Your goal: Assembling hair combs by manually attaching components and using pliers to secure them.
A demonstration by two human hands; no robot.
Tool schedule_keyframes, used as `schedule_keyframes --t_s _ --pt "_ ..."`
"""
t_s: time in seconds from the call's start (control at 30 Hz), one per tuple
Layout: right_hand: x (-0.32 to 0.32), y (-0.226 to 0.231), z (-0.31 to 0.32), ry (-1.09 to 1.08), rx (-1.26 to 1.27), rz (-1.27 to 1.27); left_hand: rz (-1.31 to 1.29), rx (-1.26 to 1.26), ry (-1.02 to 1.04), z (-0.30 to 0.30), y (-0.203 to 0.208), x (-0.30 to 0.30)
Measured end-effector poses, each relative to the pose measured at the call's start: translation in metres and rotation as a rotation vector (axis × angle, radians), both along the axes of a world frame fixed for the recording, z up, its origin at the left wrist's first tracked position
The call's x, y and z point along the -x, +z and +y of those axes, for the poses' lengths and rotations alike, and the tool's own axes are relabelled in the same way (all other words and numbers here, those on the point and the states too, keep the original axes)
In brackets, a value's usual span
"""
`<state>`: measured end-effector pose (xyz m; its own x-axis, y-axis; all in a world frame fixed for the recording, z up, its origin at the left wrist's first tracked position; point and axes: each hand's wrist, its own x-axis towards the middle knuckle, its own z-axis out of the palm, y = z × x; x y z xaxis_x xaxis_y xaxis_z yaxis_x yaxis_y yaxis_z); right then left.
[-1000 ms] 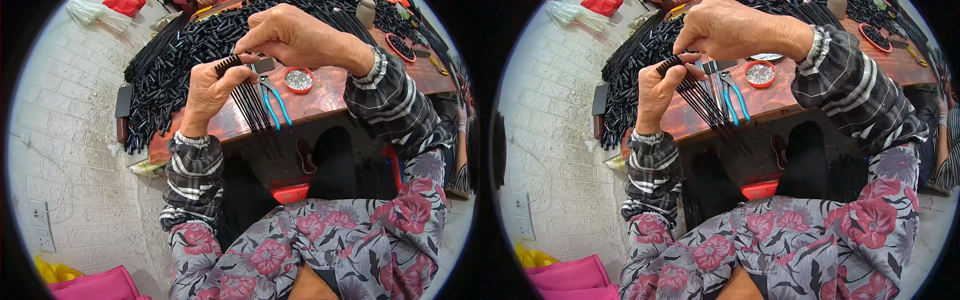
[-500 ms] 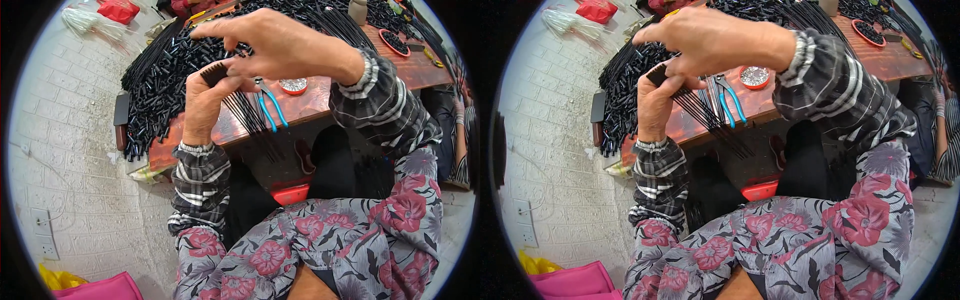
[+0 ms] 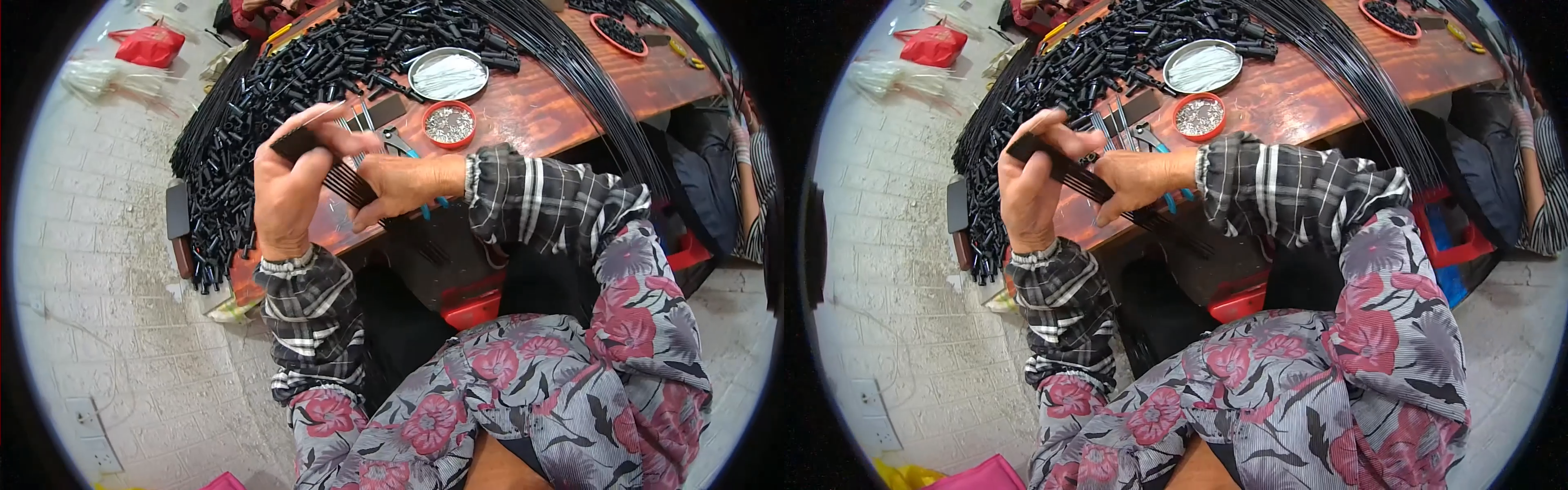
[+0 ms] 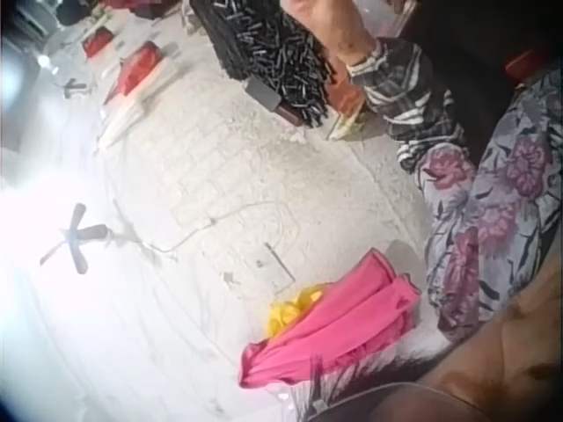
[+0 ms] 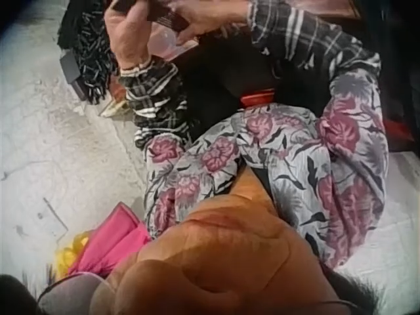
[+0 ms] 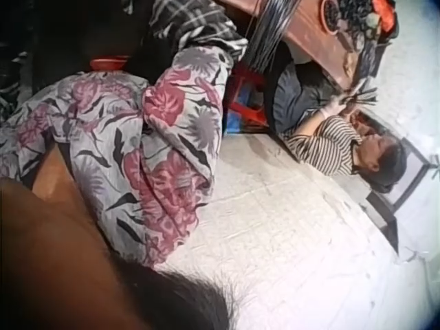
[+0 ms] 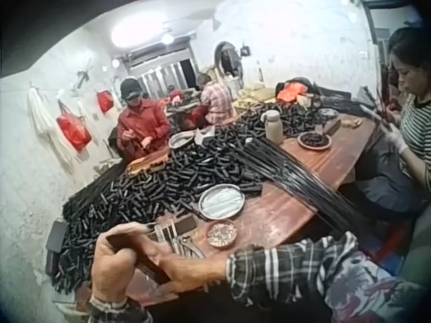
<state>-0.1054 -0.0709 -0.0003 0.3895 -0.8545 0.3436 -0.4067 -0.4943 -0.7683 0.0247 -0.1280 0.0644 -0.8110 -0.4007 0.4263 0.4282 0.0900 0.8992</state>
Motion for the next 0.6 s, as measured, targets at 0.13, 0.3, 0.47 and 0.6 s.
schedule_keyframes --t_s 0.13,0.3,0.47,0.6 --pt "0.001 0.007 0.005 0.099 0.106 0.086 0.128 -0.204 -0.037 -0.019 -0.037 -0.016" --pt "-0.012 -0.027 0.001 0.196 0.262 0.053 -0.307 0.369 0.499 -0.018 -0.111 -0.003" --pt "-0.015 -0.027 0.009 0.244 0.486 0.008 -0.569 1.119 0.602 -0.004 -0.113 0.006" --pt "-0.018 -0.010 0.019 0.274 0.589 0.068 -0.606 1.092 0.590 -0.011 -0.119 0.001"
